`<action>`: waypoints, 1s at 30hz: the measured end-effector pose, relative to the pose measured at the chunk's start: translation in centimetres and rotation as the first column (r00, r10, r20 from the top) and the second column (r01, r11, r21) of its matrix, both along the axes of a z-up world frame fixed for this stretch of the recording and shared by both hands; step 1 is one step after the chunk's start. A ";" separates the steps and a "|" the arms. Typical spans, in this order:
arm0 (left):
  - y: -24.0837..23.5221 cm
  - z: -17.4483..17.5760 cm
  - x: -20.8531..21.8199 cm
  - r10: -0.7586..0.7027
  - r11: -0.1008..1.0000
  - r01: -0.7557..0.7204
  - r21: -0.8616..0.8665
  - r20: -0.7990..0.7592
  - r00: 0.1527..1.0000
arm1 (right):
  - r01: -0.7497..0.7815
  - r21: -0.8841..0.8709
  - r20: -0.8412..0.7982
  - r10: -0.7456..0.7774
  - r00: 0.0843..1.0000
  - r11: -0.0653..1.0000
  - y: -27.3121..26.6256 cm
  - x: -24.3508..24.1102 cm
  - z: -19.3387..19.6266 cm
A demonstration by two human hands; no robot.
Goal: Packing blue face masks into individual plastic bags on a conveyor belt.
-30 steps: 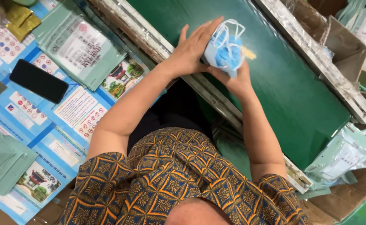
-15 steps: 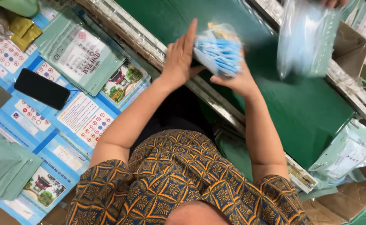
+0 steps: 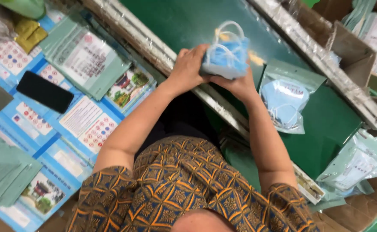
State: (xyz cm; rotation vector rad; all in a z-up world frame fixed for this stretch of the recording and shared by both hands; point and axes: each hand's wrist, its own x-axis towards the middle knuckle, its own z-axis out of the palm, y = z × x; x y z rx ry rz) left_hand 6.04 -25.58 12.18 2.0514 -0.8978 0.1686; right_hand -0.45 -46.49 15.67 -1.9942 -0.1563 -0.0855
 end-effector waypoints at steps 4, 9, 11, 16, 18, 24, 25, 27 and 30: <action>0.7 1.5 -0.1 -0.095 0.988 0.095 -0.120 0.005 0.995 | -0.029 -0.036 -0.043 0.028 0.999 0.999 -1.4 -0.3 -1.3; 3.2 5.0 -6.0 -0.301 0.953 0.280 -0.117 -0.255 0.919 | -0.181 0.198 -0.100 0.204 0.974 0.963 -3.5 -3.4 -0.5; 5.3 6.4 -6.2 -0.229 0.973 0.213 -0.087 -0.268 0.936 | -0.231 0.081 -0.110 0.239 0.965 0.970 -4.0 -5.2 -2.2; 14.7 1.5 -5.5 0.203 0.979 -0.194 0.065 -0.431 0.879 | -0.071 -0.077 -0.034 0.068 0.997 0.995 -4.8 -5.4 -2.0; 19.4 -2.4 -4.8 0.479 0.838 -0.491 0.235 0.110 0.871 | 0.090 0.714 -0.143 0.019 0.990 0.695 -1.8 -5.9 4.2; 24.2 -10.7 -5.1 0.572 0.520 -0.573 0.633 0.240 0.784 | 0.364 0.658 -0.367 -0.140 0.919 0.659 1.9 -6.5 5.6; 24.1 -10.9 -5.1 0.576 0.516 -0.583 0.627 0.250 0.778 | 0.352 0.663 -0.357 -0.135 0.924 0.661 3.2 -6.4 6.0; 23.6 -11.8 -5.6 0.599 0.521 -0.643 0.561 0.296 0.744 | 0.270 0.642 -0.315 -0.074 0.946 0.718 5.6 -6.7 6.7; 24.7 -12.7 -4.2 0.712 0.503 -0.736 0.453 0.265 0.650 | 0.245 0.615 -0.346 -0.023 0.938 0.749 7.1 -7.2 5.1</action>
